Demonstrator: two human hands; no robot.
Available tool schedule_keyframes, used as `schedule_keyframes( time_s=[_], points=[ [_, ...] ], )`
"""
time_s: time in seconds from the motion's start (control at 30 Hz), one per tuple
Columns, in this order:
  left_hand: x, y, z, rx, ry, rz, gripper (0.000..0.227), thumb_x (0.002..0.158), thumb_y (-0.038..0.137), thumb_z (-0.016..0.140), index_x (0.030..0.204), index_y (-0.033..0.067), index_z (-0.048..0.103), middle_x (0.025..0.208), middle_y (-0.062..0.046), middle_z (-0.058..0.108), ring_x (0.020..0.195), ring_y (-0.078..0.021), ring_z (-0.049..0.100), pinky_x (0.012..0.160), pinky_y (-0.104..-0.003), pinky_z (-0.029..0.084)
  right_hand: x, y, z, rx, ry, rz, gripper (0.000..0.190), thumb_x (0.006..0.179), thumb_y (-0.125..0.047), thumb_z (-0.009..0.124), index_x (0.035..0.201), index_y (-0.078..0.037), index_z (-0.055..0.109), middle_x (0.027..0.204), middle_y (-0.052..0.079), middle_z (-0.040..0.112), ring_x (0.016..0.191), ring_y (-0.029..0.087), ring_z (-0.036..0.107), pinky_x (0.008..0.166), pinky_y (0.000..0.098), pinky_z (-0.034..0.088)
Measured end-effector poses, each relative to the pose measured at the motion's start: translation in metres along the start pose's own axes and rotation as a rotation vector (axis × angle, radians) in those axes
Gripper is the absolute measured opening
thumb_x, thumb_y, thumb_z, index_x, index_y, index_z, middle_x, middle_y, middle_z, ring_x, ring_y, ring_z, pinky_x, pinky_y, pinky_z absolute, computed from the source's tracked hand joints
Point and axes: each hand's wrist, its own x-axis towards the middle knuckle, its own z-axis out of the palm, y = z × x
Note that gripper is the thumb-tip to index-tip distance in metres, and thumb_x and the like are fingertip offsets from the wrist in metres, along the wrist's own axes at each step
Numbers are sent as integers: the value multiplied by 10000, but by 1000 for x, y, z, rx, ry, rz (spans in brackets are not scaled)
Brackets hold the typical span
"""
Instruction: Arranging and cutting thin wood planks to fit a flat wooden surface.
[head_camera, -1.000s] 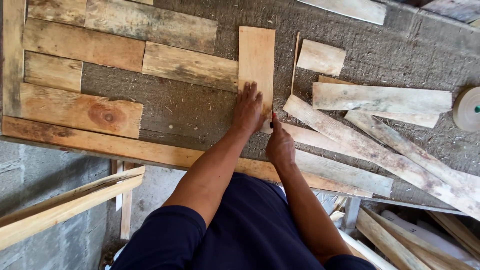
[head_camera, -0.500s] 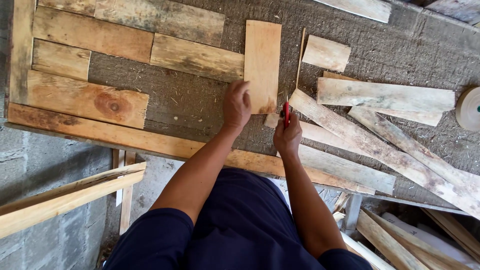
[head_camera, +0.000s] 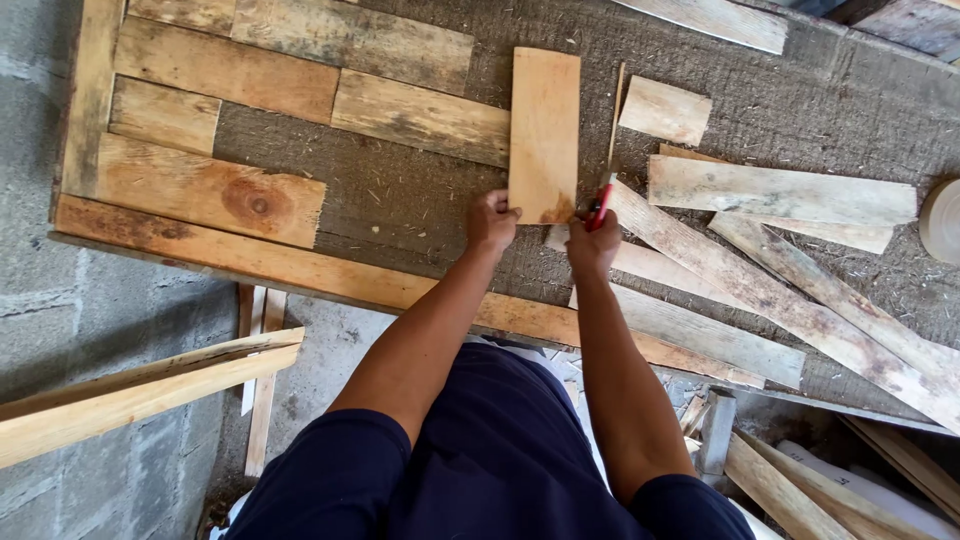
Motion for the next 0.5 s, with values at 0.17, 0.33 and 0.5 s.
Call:
schedule_keyframes(
  time_s=[0.17, 0.33, 0.5],
  points=[
    [-18, 7, -23, -233, -189, -60, 292, 835, -32, 740, 1113, 13, 660, 982, -119, 749, 807, -193, 743, 684, -307, 654, -15, 17, -17, 293, -10, -95, 231, 914, -46, 752, 1104, -61, 622, 889, 44, 715, 631, 136, 635, 509, 289, 538],
    [-52, 4, -50, -388, -368, -20, 306, 826, -60, 760, 1081, -5, 601, 961, -159, 727, 787, -207, 698, 640, -330, 582, -56, 6, -26, 229, -157, -386, 429, 882, 63, 631, 1300, -32, 646, 1091, 67, 695, 865, 144, 613, 729, 272, 517],
    [-99, 24, -86, -463, -400, -15, 476, 752, -52, 781, 1182, 20, 590, 1040, -140, 729, 901, -196, 738, 764, -310, 654, -103, -31, -18, 19, 3, -748, 227, 900, 59, 687, 1119, 6, 707, 1239, 142, 665, 1053, 221, 693, 897, 335, 562]
  ],
)
